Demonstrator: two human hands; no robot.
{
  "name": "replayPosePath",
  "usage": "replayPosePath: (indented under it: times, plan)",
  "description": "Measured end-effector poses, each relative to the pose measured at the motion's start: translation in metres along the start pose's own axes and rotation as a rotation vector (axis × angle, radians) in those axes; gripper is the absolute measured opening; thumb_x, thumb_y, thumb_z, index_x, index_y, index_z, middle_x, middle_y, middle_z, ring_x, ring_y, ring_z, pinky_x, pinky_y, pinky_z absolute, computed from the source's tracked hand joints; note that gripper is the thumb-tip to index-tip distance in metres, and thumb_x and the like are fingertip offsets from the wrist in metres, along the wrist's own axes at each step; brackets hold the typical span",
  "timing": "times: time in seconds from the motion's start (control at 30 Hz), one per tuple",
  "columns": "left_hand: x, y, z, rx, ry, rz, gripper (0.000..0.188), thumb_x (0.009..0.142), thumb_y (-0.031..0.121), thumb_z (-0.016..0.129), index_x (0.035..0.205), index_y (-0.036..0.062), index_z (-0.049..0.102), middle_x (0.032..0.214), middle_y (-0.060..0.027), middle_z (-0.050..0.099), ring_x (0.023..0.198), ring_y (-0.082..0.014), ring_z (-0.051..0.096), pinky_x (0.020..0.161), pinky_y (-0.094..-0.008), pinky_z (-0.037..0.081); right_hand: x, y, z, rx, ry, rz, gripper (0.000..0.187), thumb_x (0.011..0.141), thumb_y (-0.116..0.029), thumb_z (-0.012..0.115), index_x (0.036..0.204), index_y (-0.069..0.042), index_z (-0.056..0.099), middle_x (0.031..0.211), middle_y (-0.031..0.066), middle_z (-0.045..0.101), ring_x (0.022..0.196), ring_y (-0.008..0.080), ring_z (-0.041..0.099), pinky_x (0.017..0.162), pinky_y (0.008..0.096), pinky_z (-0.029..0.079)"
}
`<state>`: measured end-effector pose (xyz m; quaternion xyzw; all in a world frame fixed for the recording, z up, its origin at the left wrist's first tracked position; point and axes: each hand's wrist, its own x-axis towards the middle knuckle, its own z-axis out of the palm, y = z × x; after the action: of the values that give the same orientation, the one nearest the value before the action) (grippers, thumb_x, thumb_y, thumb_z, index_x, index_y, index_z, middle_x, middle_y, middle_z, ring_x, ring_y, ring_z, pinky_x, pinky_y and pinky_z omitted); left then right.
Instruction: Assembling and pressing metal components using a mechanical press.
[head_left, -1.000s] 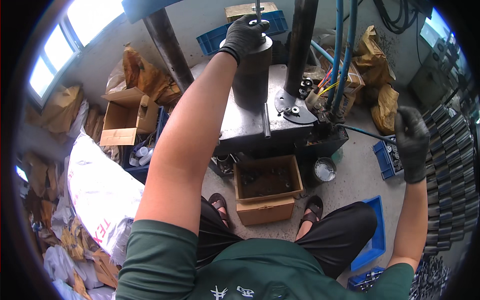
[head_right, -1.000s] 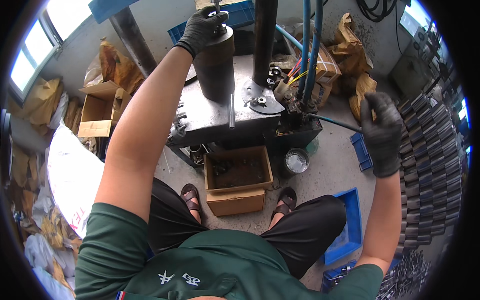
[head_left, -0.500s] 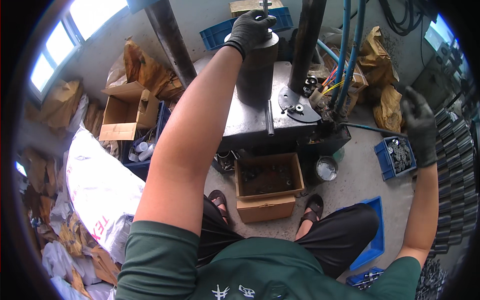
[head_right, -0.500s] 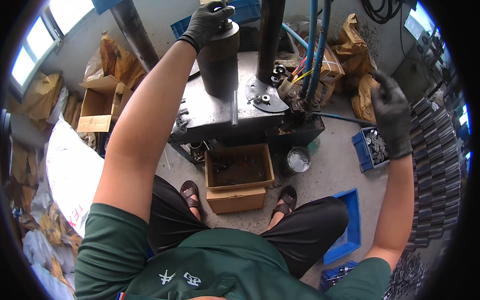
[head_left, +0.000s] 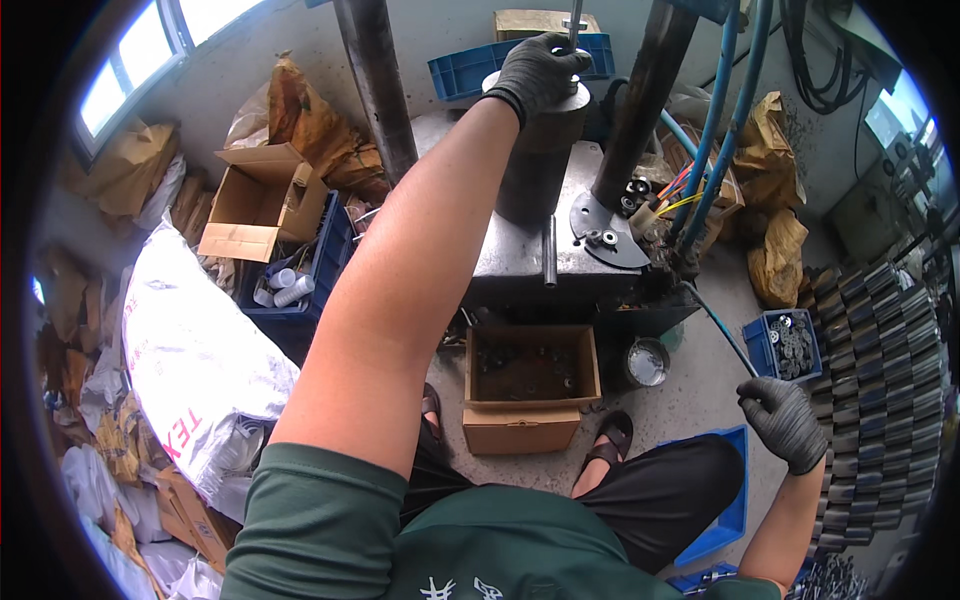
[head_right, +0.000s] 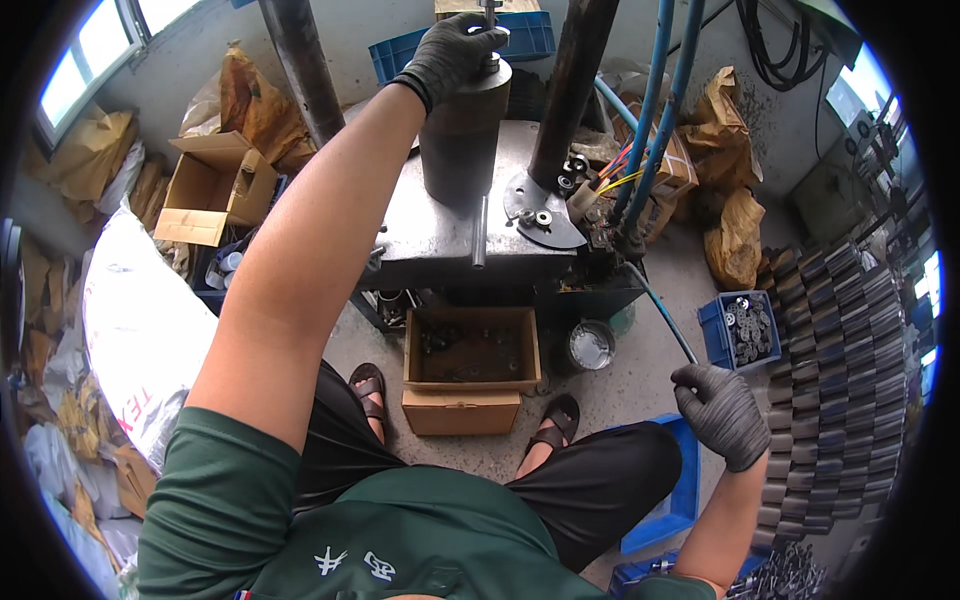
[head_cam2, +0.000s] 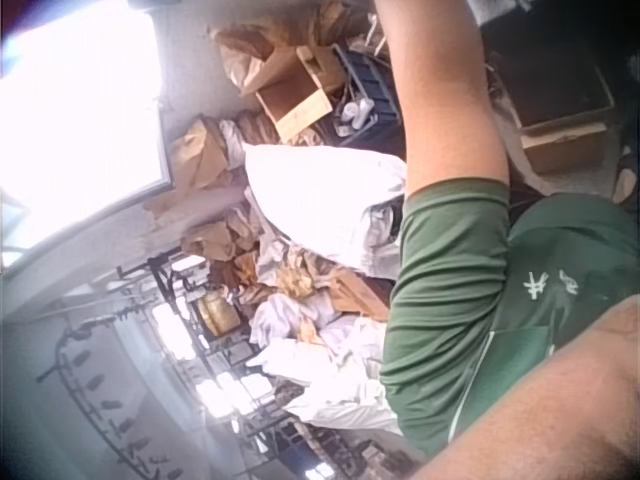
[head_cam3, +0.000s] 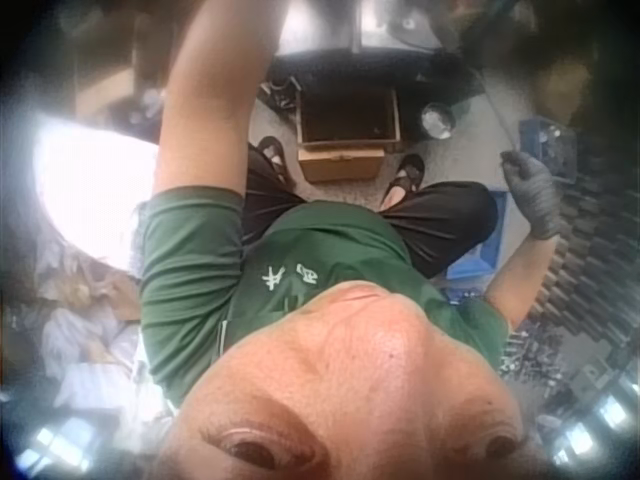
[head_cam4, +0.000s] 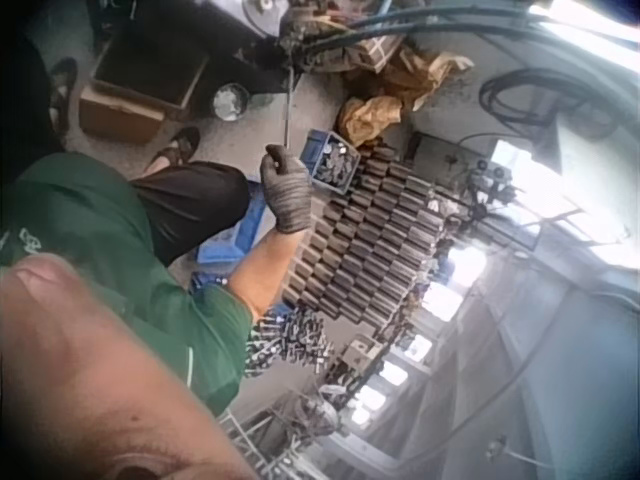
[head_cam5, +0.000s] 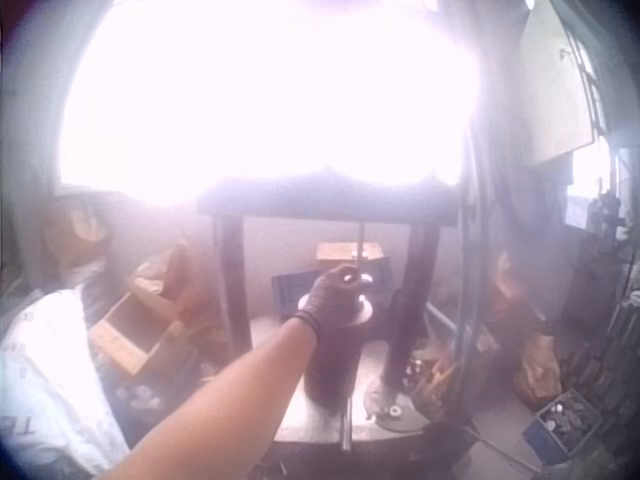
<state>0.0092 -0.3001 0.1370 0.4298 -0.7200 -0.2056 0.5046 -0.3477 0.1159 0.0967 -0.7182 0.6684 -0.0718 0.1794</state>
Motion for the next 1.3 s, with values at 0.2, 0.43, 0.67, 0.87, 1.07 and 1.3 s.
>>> replayPosePath:
  times: [0.2,0.43,0.67,0.87,1.07,1.3]
  plan:
    - [-0.004,0.009,-0.003,0.137,-0.01,0.018,0.05,0.088,0.047,0.076,0.119,0.0078,0.074,0.109,-0.0166,0.076,0.103,-0.0283,0.074,0.096,-0.037,0.056,0.006,0.007,-0.004,0.269,0.222,0.006,0.027,0.088,-0.009,0.064,0.111,0.003,0.072,0.099,0.0219,0.074,0.092,0.0352,0.073,0.084,0.0398,0.058]
    - [-0.002,0.005,-0.002,0.108,0.005,0.015,0.054,0.088,0.049,0.076,0.122,0.0062,0.073,0.111,-0.0165,0.076,0.104,-0.0282,0.074,0.097,-0.0367,0.056,0.003,0.002,-0.008,0.094,-0.057,0.084,0.025,0.088,-0.01,0.063,0.108,0.002,0.073,0.097,0.0227,0.074,0.092,0.0364,0.073,0.085,0.0409,0.058]
    - [0.002,0.0,-0.001,0.088,-0.003,0.001,0.059,0.087,0.051,0.077,0.125,0.0068,0.073,0.113,-0.0169,0.076,0.104,-0.0274,0.074,0.098,-0.0365,0.056,0.002,0.007,-0.006,0.046,-0.119,0.056,0.026,0.091,-0.008,0.062,0.113,0.004,0.071,0.098,0.0226,0.074,0.093,0.0345,0.074,0.085,0.0395,0.058]
    - [0.015,-0.017,0.0,0.669,-0.004,0.504,0.035,0.088,0.036,0.071,0.115,0.0142,0.072,0.109,-0.0066,0.074,0.104,-0.0216,0.07,0.098,-0.0364,0.055,-0.002,0.019,0.0,0.274,0.122,0.07,0.028,0.092,-0.008,0.062,0.115,0.004,0.071,0.099,0.02,0.076,0.093,0.0325,0.075,0.085,0.0387,0.058]
    - [0.018,-0.035,0.007,0.96,0.084,0.744,0.019,0.084,0.018,0.067,0.099,0.0296,0.07,0.104,0.0122,0.069,0.108,-0.0097,0.066,0.096,-0.028,0.055,0.002,0.01,-0.005,0.054,-0.082,0.049,0.028,0.092,-0.007,0.061,0.115,0.004,0.071,0.096,0.019,0.076,0.091,0.0309,0.075,0.084,0.0384,0.058]
    - [0.017,-0.034,0.008,0.998,0.082,0.762,0.02,0.088,0.018,0.065,0.104,0.029,0.069,0.106,0.0127,0.07,0.11,-0.0094,0.065,0.096,-0.0264,0.055,0.001,0.005,-0.007,0.116,-0.137,0.141,0.029,0.09,-0.005,0.06,0.116,0.004,0.07,0.097,0.02,0.076,0.092,0.0278,0.075,0.086,0.0374,0.058]
